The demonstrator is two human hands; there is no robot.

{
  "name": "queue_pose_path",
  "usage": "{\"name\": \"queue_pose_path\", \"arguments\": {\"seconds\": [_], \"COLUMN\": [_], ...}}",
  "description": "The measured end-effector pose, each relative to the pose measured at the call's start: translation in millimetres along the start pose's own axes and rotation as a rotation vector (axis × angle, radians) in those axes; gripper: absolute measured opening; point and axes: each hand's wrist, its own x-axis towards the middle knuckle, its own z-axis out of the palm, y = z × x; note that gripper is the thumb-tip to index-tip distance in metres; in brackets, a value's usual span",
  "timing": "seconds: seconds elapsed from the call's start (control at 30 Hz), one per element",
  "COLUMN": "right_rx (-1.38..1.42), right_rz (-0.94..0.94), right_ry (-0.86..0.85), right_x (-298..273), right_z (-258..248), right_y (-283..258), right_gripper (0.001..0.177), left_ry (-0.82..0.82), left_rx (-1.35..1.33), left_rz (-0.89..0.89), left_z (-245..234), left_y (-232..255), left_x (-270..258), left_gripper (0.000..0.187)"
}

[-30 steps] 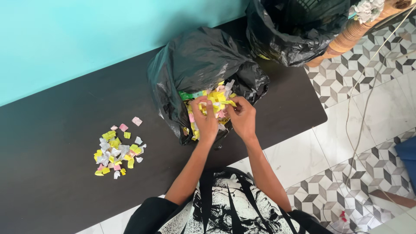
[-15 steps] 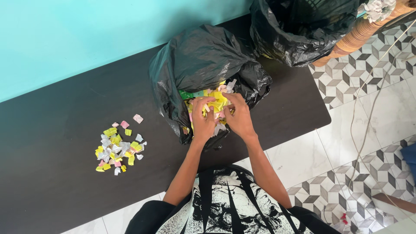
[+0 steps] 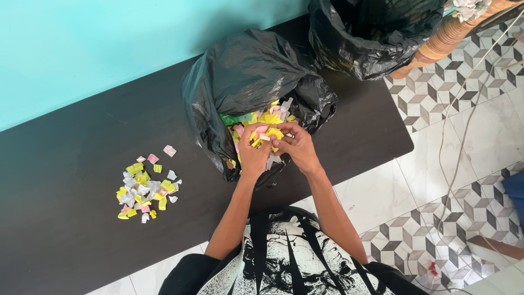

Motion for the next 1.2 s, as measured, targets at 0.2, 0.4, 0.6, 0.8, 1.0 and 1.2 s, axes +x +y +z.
{"name": "queue_pose_path", "arguments": {"seconds": [0.2,0.4,0.6,0.8,1.0,1.2], "right_rx": [0.089,0.132,-0.082,-0.280,-0.652,-0.054], "right_rz": [0.001,0.003,-0.086,-0.094,-0.219,0.085], "right_ry": [0.109,0.170,0.278,0.312,0.242,0.133], "right_x": [0.8,5.3,9.0,10.7,0.0,6.4], "right_z": [-3.3,-4.9,-1.0,18.2,21.7,19.3], "right_y": [15.3,20.7,16.5,-7.0,-1.9,29.6], "right_gripper": [0.027,0.019,0.017,0.051,0.034,0.032], "left_ry": [0.079,0.119,0.148,0.171,0.165,0.112], "left_rx": [-0.152,-0.080,-0.154,-0.051,-0.093,-0.078], "left_rz": [-0.198,-0.237,-0.225,0.003,-0.061,-0.118], "left_z": [-2.1,-2.4,-7.0,-11.6,-14.8,-19.2], "left_y": [-0.2,9.5,11.8,11.9,15.0,18.3], "left_x": [-2.5,-2.5,-4.2,-3.2,0.1,3.3], "left_gripper": [0.021,0.020,0.020,0.014,0.013,0.013]}}
